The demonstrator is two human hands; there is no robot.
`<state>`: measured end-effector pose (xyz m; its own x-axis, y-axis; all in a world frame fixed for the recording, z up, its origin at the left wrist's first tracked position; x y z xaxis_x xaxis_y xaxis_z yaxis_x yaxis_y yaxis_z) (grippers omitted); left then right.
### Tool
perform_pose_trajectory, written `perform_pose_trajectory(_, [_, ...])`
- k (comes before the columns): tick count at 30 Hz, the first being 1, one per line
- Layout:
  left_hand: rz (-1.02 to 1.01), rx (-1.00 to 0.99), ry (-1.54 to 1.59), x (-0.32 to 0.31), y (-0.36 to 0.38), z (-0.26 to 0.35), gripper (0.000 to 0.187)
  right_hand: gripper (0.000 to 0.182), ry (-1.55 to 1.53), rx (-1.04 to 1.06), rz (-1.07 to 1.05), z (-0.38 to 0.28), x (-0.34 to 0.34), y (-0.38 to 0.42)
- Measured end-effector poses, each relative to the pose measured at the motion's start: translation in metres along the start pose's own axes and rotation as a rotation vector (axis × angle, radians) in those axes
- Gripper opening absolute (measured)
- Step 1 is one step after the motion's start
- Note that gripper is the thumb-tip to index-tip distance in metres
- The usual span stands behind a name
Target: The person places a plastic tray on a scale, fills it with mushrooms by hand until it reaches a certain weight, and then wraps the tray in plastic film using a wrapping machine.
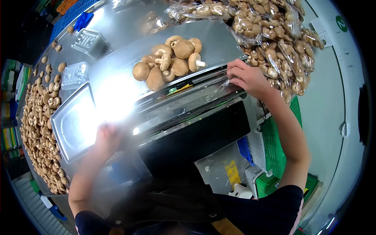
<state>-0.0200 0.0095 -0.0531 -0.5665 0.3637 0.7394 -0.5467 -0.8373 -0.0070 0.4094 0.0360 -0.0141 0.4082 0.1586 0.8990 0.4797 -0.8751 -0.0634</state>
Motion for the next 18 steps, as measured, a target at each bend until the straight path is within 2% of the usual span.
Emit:
perform_pose_trajectory(2, [-0.012,0.156,0.195,0.000,0.001,-0.001,0.013,0.010,-0.267,-0.139,0.057,0.003,-0.003,0.002])
perform_pose_trajectory(3, [-0.001,0.209,0.297,0.003,0.002,0.001,0.012,0.011,-0.643,-0.359,0.027,0.005,-0.009,0.005])
perform_pose_trajectory(4, [0.015,0.262,0.399,0.006,0.002,0.003,0.012,0.011,-0.774,-0.535,0.015,0.006,-0.011,0.009])
perform_pose_trajectory(6, [0.073,0.278,0.565,0.020,0.009,0.018,0.014,0.012,-0.830,-0.379,0.210,-0.003,0.002,0.017])
perform_pose_trajectory(8, [0.140,0.170,0.501,0.049,0.020,0.042,0.014,0.014,-0.769,-0.292,0.312,-0.023,0.023,0.027])
perform_pose_trajectory(10, [0.278,0.069,0.489,0.083,0.027,0.064,0.013,0.016,-0.631,-0.181,0.533,-0.045,0.065,0.026])
perform_pose_trajectory(11, [0.443,0.024,0.834,0.103,0.023,0.074,0.012,0.016,-0.616,0.002,0.612,-0.051,0.087,0.017])
perform_pose_trajectory(12, [0.480,-0.157,0.866,0.122,0.003,0.094,0.013,0.017,-0.562,0.085,0.713,-0.058,0.105,0.002])
perform_pose_trajectory(13, [0.442,-0.400,0.851,0.142,-0.008,0.082,0.012,0.018,-0.499,0.162,0.816,-0.065,0.122,-0.013])
perform_pose_trajectory(14, [0.535,-0.397,0.702,0.150,-0.035,0.073,0.026,0.020,-0.394,0.142,0.943,-0.075,0.129,-0.037])
perform_pose_trajectory(15, [0.629,-0.381,0.553,0.158,-0.061,0.064,0.042,0.023,-0.305,0.105,0.799,-0.063,0.125,-0.067])
perform_pose_trajectory(16, [0.697,-0.256,0.423,0.149,-0.098,0.039,0.045,0.029,-0.216,0.070,0.656,-0.047,0.115,-0.097])
perform_pose_trajectory(18, [0.570,0.106,0.325,0.078,-0.159,-0.042,0.055,0.042,0.202,-0.038,0.501,-0.007,0.041,-0.138])
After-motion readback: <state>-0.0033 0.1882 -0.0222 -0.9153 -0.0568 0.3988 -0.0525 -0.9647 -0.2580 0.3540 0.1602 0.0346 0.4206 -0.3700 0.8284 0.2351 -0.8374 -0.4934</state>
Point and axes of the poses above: each hand's wrist, its own y-axis away from the middle knuckle, its own x-axis out of the back of the hand, z = x × y, the point moved 4 cm from there along -y, towards the middle knuckle, and after that the axes turned 2 degrees about z, right-handed, at the moved point
